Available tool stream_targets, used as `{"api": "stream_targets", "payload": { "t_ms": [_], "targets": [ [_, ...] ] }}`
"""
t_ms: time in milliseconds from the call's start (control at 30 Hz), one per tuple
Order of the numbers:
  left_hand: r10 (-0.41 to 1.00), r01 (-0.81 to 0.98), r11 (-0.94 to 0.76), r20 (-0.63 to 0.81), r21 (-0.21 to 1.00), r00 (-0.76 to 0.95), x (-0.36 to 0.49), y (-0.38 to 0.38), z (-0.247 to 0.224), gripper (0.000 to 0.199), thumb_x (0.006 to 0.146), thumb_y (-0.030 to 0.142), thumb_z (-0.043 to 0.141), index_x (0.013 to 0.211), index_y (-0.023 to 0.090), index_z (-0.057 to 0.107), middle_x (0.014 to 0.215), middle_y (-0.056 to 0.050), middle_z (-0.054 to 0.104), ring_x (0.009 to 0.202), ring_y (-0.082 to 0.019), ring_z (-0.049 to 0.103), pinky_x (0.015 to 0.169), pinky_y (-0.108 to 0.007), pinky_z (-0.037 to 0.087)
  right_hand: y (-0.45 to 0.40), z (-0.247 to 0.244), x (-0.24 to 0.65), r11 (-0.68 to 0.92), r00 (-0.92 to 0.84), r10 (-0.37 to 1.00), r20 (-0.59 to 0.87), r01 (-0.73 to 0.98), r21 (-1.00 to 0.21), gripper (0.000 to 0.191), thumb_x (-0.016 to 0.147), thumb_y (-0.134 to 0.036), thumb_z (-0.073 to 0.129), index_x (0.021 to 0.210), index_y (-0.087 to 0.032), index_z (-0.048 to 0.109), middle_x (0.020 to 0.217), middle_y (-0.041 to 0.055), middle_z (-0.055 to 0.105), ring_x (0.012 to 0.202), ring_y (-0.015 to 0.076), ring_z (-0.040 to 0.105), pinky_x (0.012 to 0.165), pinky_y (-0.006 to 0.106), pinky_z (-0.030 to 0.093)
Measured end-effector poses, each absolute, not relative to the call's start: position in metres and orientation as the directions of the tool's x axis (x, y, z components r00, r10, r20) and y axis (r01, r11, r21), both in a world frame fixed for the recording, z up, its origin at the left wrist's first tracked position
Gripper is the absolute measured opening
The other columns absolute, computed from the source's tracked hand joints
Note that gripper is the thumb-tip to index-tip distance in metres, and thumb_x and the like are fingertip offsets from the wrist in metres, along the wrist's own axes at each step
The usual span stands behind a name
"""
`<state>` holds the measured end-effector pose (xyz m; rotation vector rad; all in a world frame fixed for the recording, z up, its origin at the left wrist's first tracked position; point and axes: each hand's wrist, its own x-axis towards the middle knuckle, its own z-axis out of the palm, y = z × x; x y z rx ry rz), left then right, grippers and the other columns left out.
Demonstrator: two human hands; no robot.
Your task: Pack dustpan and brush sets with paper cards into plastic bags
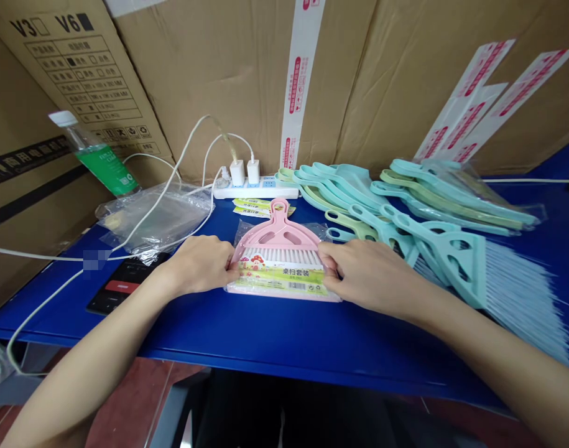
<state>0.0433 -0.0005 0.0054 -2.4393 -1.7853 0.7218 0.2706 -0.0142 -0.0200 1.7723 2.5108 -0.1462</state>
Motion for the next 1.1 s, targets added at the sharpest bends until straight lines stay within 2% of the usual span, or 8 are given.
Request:
{"api": "stream_targets", "payload": {
  "t_ms": [167, 633, 900, 1100],
  "targets": [
    [0.897, 0.879, -0.37, -0.36, -0.302, 0.254, 0.0426, 0.0001, 0.0051, 0.037, 0.088, 0.04, 0.041, 0.084, 0.018, 0.071, 0.081, -0.012, 0.073, 0.087, -0.031, 0.07, 0.074, -0.038, 0.049, -0.0137, -0.0175, 0.2711, 0.345, -0.352, 0.929, -0.111, 0.935, -0.084, 0.024, 0.071, -0.01, 0.051, 0.06, -0.022, 0.034, 0.055, -0.0031, 0.048, 0.051, 0.0131, 0.036, 0.052, 0.029, 0.017],
    [0.906, 0.875, -0.37, -0.331, -0.311, 0.265, 0.0438, -0.0046, 0.0047, 0.047, 0.094, 0.046, 0.034, 0.085, 0.018, 0.07, 0.08, -0.013, 0.073, 0.085, -0.032, 0.07, 0.074, -0.039, 0.048, -0.0143, -0.015, 0.2733, 0.381, -0.388, 0.919, -0.076, 0.92, -0.086, 0.026, 0.076, -0.012, 0.047, 0.059, -0.023, 0.03, 0.051, -0.0036, 0.044, 0.048, 0.013, 0.035, 0.051, 0.028, 0.017],
    [0.902, 0.854, -0.39, -0.328, -0.345, 0.28, 0.0391, -0.005, 0.0054, 0.051, 0.098, 0.031, 0.021, 0.087, 0.017, 0.07, 0.088, -0.012, 0.074, 0.092, -0.031, 0.07, 0.076, -0.038, 0.047, -0.016, -0.0113, 0.272, 0.352, -0.354, 0.927, -0.125, 0.935, -0.04, 0.026, 0.082, -0.015, 0.045, 0.062, -0.022, 0.031, 0.053, -0.0032, 0.044, 0.049, 0.0128, 0.034, 0.051, 0.029, 0.017],
    [0.926, 0.88, -0.35, -0.26, -0.322, 0.273, 0.0363, -0.0035, 0.0077, 0.058, 0.1, 0.041, 0.017, 0.087, 0.018, 0.069, 0.087, -0.012, 0.074, 0.09, -0.03, 0.069, 0.074, -0.037, 0.046, -0.0154, -0.0144, 0.2742, 0.373, -0.375, 0.925, -0.061, 0.927, -0.045, 0.028, 0.088, -0.023, 0.039, 0.061, -0.022, 0.033, 0.054, -0.0009, 0.048, 0.049, 0.0138, 0.035, 0.052, 0.029, 0.017]
  ]
}}
